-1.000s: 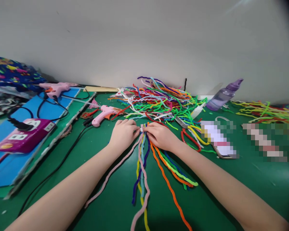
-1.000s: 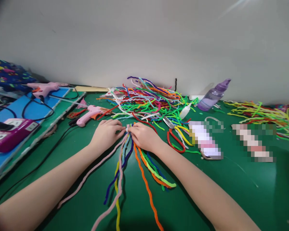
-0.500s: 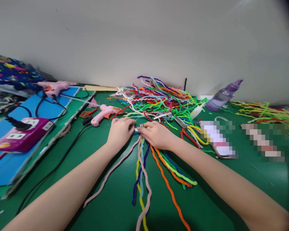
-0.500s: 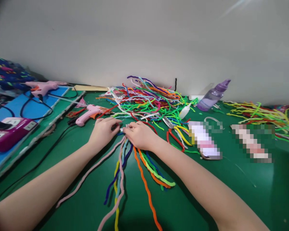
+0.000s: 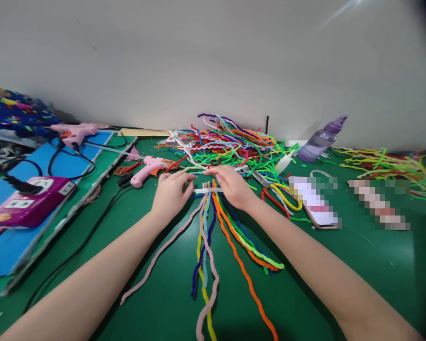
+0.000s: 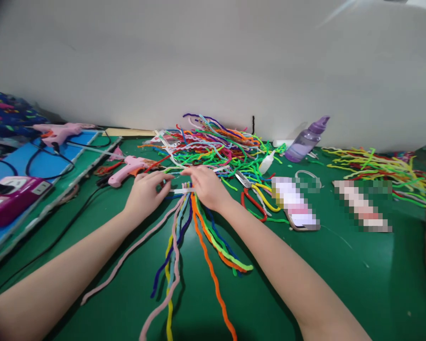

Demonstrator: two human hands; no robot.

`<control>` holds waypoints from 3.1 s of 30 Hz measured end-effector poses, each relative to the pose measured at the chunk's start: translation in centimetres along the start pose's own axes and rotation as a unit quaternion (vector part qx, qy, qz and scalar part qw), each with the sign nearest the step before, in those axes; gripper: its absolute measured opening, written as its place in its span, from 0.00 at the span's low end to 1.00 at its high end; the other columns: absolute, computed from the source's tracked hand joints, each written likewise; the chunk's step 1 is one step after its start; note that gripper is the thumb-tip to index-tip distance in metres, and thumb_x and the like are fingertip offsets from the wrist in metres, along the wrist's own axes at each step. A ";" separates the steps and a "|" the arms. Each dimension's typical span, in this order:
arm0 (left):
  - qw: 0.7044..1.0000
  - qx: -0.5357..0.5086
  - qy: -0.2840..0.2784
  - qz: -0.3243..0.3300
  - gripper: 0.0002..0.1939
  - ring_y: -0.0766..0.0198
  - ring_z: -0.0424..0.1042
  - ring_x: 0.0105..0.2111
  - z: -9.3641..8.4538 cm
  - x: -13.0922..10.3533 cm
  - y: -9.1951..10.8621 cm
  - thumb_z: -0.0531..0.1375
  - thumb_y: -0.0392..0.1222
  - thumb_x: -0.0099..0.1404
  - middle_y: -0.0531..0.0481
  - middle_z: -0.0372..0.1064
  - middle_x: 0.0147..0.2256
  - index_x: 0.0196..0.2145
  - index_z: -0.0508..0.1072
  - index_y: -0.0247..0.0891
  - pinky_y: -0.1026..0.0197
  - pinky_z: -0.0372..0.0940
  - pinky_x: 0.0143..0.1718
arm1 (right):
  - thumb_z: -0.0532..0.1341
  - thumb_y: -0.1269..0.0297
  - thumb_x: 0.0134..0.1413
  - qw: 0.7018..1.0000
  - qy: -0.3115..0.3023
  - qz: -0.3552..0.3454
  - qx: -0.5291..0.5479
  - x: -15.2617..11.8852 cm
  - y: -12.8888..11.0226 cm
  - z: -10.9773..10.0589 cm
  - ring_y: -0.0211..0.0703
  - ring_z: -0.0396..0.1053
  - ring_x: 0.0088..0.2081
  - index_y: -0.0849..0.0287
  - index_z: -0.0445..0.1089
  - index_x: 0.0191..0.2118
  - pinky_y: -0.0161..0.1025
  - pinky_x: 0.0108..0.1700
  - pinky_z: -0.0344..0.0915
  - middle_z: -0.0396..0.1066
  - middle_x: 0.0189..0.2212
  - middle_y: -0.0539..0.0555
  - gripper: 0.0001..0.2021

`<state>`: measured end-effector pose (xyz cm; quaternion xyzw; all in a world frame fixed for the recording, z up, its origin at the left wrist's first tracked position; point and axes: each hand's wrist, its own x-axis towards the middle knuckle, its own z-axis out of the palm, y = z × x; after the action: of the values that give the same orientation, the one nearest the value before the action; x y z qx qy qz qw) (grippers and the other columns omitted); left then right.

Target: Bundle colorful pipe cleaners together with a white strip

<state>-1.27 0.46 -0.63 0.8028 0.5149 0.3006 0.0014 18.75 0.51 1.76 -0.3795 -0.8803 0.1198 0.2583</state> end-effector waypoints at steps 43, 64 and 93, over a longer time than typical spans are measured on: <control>0.963 0.090 -0.130 0.216 0.19 0.58 0.65 0.38 0.3 -1.0 3.7 0.49 0.48 0.67 0.48 0.70 0.48 0.48 0.70 0.38 0.55 0.62 0.41 | 0.62 0.69 0.44 0.965 -0.156 0.212 -0.011 3.7 4.2 -0.8 0.34 0.67 0.28 0.61 0.76 0.30 0.30 0.30 0.58 0.75 0.27 0.50 0.06; 0.963 0.088 -0.131 0.217 0.20 0.58 0.65 0.38 0.4 -0.9 3.6 0.49 0.50 0.67 0.46 0.71 0.46 0.49 0.70 0.38 0.55 0.63 0.41 | 0.55 0.68 0.59 0.961 -0.172 -0.099 -0.193 2.9 5.1 -1.4 0.41 0.69 0.40 0.62 0.73 0.34 0.33 0.38 0.59 0.72 0.36 0.55 0.09; 0.964 0.095 -0.136 0.208 0.18 0.58 0.65 0.40 0.2 -1.0 3.8 0.49 0.47 0.67 0.46 0.71 0.45 0.48 0.70 0.39 0.57 0.64 0.39 | 0.60 0.66 0.52 0.992 -0.107 0.062 -0.037 3.5 3.6 0.8 0.36 0.64 0.30 0.63 0.72 0.27 0.32 0.33 0.54 0.71 0.27 0.52 0.06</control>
<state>1.70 -2.13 -0.14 0.9221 0.3574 0.1320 -0.0670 18.50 5.57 0.91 -0.4273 -0.8817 0.1424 0.1402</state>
